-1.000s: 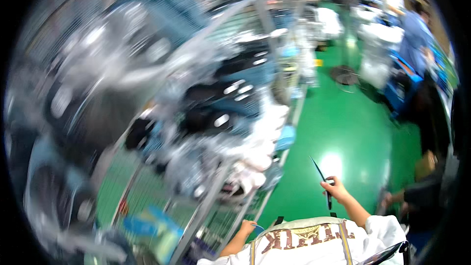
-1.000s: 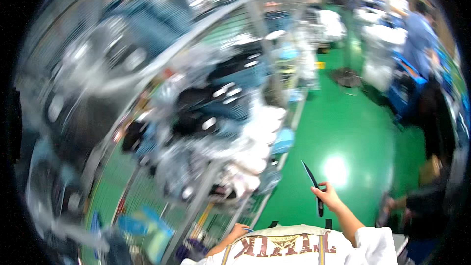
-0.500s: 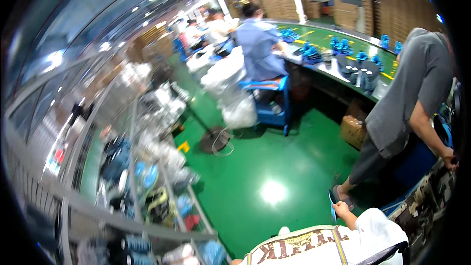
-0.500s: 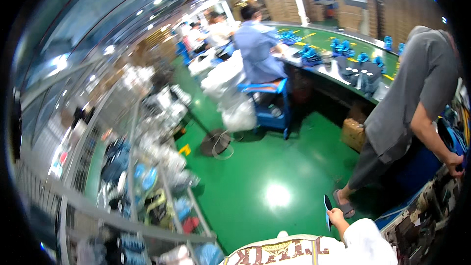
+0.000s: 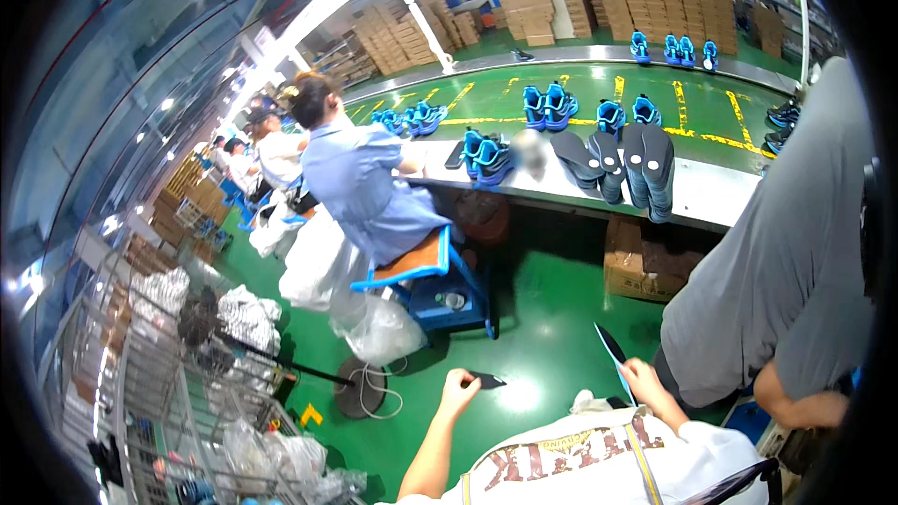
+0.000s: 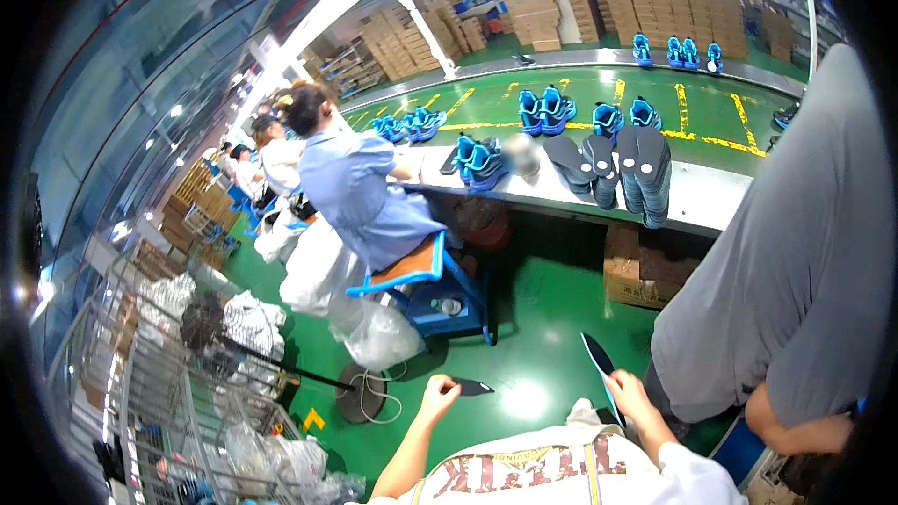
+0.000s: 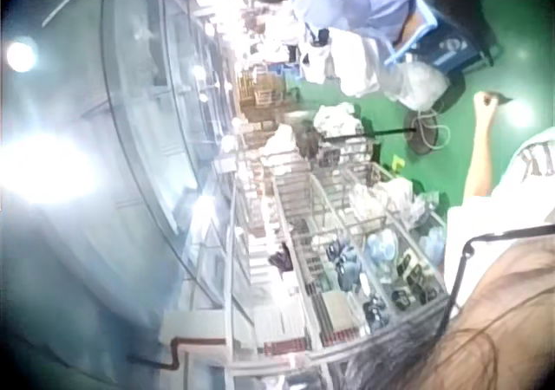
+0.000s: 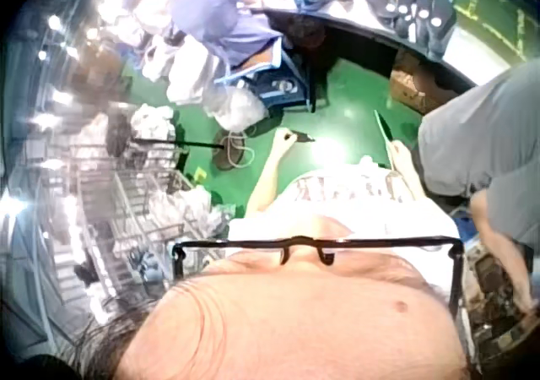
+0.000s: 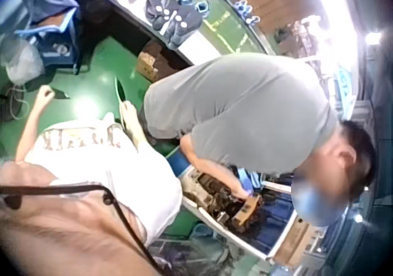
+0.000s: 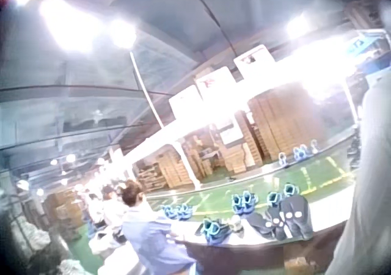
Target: The person inserts black shoe tree forms into blue and black athletic shoes moving along a conveyor belt. They handle the shoes one at a time, placing the forms inside to maintain the shoe's shape before moving the completed pairs down the line.
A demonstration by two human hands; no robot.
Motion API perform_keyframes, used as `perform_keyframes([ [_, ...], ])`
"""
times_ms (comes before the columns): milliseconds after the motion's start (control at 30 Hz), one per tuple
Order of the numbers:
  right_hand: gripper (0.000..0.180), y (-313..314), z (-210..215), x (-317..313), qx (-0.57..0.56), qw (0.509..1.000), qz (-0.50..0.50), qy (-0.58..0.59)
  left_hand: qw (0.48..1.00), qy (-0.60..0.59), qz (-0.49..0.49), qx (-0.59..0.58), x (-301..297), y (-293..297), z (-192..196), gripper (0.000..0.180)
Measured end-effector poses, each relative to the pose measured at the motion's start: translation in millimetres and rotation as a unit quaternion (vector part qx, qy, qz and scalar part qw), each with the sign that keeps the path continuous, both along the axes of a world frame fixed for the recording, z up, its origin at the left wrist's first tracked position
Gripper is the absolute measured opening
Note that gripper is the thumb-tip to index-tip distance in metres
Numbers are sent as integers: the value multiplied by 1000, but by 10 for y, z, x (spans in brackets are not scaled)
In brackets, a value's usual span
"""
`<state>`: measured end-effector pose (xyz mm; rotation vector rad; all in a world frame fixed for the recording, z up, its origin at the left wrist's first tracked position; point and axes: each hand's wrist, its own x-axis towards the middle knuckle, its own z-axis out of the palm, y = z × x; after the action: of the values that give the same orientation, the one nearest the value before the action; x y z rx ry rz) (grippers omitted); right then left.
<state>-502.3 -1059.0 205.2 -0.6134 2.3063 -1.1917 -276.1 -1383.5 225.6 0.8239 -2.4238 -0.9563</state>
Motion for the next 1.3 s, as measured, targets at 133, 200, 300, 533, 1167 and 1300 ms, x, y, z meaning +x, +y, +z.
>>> perform_keyframes([
  [133, 26, -963, 705, -881, -85, 992, 19, 87, 992, 106, -32, -56, -1082, -599, 646, 18],
  [200, 26, -1299, 886, -1219, -133, 988, 11, 72, 979, 146, -21, -138, -1517, -929, 1050, 30],
  [300, 25, -1641, 1108, -1756, -155, 986, -8, 66, 960, 239, 61, -130, -2145, -1462, 1510, 44],
  [533, 22, -2175, 1005, -2844, -236, 948, -210, 40, 820, 399, -141, 387, -3820, -2488, 1998, 19],
  [1167, 25, -2523, 1194, -4447, -241, 894, -378, 6, 740, -402, -536, -57, -7506, -2010, 834, 50],
  [1300, 28, -2704, 799, -4476, -279, 895, -348, -34, 703, -402, -580, -86, -7722, -1842, 816, 56],
])
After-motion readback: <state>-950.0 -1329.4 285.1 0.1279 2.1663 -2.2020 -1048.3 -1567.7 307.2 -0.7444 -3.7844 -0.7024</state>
